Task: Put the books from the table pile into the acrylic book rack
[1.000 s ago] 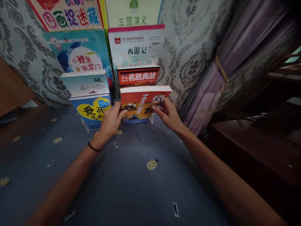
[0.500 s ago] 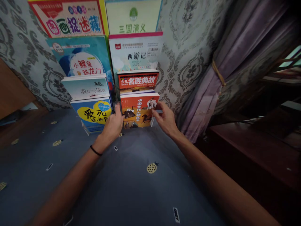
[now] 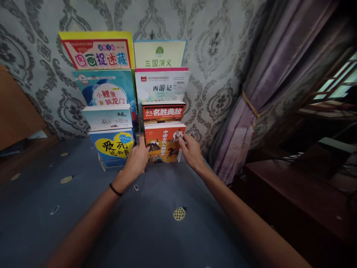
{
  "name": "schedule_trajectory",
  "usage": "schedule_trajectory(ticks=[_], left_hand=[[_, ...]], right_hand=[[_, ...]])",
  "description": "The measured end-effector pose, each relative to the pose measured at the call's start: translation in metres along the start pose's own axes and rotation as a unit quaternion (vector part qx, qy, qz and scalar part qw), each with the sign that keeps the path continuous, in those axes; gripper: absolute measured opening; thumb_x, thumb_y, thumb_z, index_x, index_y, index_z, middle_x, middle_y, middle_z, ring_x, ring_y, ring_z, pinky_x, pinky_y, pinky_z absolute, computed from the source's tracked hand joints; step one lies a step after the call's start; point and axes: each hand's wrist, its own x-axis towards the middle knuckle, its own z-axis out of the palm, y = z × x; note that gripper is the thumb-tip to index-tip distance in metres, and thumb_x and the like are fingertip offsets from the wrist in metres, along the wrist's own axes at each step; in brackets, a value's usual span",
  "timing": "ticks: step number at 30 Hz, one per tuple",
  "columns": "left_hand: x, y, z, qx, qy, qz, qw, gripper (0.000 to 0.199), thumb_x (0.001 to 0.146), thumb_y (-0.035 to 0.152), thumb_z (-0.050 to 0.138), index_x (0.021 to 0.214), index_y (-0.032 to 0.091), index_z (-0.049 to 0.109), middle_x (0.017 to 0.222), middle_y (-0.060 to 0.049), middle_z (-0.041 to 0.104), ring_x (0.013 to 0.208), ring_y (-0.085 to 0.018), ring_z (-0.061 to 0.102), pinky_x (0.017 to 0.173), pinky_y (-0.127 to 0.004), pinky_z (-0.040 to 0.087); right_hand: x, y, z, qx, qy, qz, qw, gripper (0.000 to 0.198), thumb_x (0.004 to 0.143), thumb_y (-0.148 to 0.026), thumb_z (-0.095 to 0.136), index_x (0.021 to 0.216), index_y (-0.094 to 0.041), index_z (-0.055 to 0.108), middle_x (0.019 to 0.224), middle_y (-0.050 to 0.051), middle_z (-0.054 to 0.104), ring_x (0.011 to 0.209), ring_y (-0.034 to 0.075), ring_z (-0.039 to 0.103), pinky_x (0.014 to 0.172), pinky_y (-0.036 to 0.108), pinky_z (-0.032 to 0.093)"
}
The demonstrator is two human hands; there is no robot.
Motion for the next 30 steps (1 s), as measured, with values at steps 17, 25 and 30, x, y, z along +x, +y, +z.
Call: schedule_trajectory(ticks=[17,25,30], left_hand=[[0.000,-0.008,0.009,-0.004,0.022,0.029,0.999,0.022,0.100,0.013,0.035,0.122,0.014,0.039,0.097,-0.014,0.070,0.084,-0.021,0.070,0.070,-0.031,0.049],[0.002,-0.005,0.008,0.014,0.011,0.014,1.000,0.021,0.101,0.015,0.032,0.121,0.012,0.038,0.098,-0.017,0.071,0.084,-0.025,0.070,0.070,-0.034,0.049],[0.004,-0.012,0.012,0.000,0.011,0.034,0.999,0.028,0.100,0.014,0.029,0.127,0.012,0.035,0.099,-0.018,0.070,0.087,-0.026,0.070,0.073,-0.036,0.051]], right_hand=[[-0.003,-0.007,0.003,-0.005,0.016,0.028,0.999,0.042,0.096,-0.056,0.036,0.074,-0.024,0.052,0.075,0.005,0.059,0.072,0.022,0.055,0.069,0.034,0.044],[-0.006,-0.009,0.004,-0.010,0.021,0.035,0.999,0.038,0.096,-0.051,0.037,0.075,-0.023,0.053,0.076,0.006,0.059,0.072,0.022,0.055,0.068,0.034,0.042],[-0.006,-0.007,0.005,-0.003,0.018,0.034,0.999,0.042,0.097,-0.053,0.037,0.078,-0.022,0.058,0.077,0.006,0.060,0.073,0.022,0.056,0.069,0.034,0.043]])
